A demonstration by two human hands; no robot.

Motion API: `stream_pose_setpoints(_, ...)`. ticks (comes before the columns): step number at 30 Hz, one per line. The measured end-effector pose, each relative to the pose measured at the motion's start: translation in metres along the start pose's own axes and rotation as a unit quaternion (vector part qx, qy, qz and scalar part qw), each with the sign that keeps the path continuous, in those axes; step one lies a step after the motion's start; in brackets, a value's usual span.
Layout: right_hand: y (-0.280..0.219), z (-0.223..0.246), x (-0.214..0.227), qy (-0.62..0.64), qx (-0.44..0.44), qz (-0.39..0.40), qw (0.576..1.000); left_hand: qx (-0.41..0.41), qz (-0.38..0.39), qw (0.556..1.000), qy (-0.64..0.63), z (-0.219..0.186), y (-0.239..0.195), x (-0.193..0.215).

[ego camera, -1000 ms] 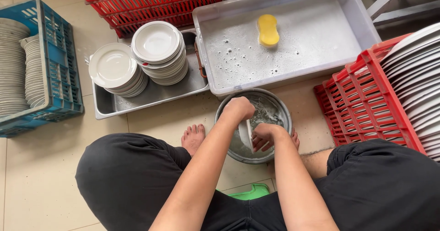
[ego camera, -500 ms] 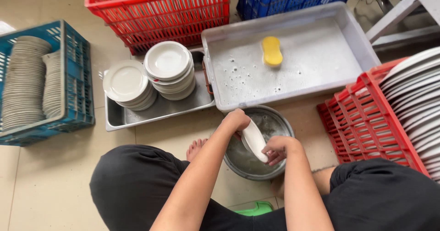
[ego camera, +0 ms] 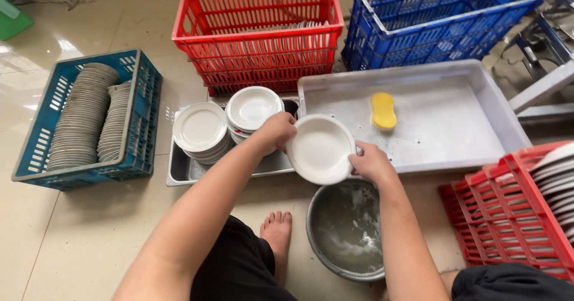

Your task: Washing and rinsing ceramic plates and bowls by hand using a sponge and basins of water.

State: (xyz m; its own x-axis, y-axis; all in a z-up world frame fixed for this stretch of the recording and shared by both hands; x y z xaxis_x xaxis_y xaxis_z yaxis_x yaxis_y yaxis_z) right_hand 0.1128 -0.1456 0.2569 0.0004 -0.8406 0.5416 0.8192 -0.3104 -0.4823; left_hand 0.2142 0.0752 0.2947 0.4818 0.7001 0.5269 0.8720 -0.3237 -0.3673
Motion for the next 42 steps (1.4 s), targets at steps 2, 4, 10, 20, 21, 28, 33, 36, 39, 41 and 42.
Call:
stream_pose_setpoints(2,0.019,0.023,-0.01,0.019,0.016,-0.021,0.999,-0.007,-0.05,0.998,0.028,0.022,0.022,0.03)
stream_pose_setpoints(4,0.024,0.054,-0.018,0.038,0.032,-0.042,0.998,-0.013,-0.101,0.993,0.055,0.044,0.042,0.058)
stream_pose_setpoints(10,0.027,0.136,-0.053,0.196,0.104,-0.008,0.975,0.0,-0.245,0.969,0.033,0.081,0.051,0.123)
stream_pose_setpoints(20,0.081,0.177,-0.124,0.178,0.152,0.043,0.971,0.064,-0.284,0.956,0.025,0.167,0.102,0.158)
stream_pose_setpoints(21,0.084,0.178,-0.13,0.169,0.159,0.051,0.971,0.073,-0.286,0.955,0.023,0.178,0.107,0.16)
stream_pose_setpoints(28,0.091,0.175,-0.149,0.148,0.121,0.063,0.98,0.104,-0.294,0.95,-0.01,0.185,0.106,0.154)
stream_pose_setpoints(33,0.1,0.169,-0.155,0.128,0.115,0.063,0.983,0.103,-0.286,0.953,0.009,0.183,0.107,0.152)
stream_pose_setpoints(36,0.108,0.169,-0.157,0.122,0.123,0.063,0.983,0.1,-0.29,0.952,0.017,0.181,0.107,0.153)
stream_pose_setpoints(39,0.116,0.165,-0.16,0.09,0.126,0.061,0.986,0.109,-0.289,0.951,0.021,0.179,0.105,0.153)
stream_pose_setpoints(41,0.119,0.162,-0.163,0.073,0.133,0.057,0.987,0.109,-0.284,0.952,0.028,0.174,0.103,0.153)
stream_pose_setpoints(42,0.121,0.162,-0.165,0.054,0.141,0.056,0.987,0.11,-0.282,0.953,0.034,0.172,0.101,0.153)
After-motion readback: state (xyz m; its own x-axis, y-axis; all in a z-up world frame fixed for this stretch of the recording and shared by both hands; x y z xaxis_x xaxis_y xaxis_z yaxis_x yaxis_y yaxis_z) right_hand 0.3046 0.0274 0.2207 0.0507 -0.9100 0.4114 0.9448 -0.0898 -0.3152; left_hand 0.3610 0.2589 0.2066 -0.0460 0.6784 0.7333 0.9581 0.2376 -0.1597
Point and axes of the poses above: each hand's wrist, its own y-axis towards the middle knuckle, its own x-axis out of the back of the hand, z = x × y, the point moved 7 cm from there along y, towards the middle knuckle, and after that the axes turned 7 degrees about -x, right-handed, at the moved point
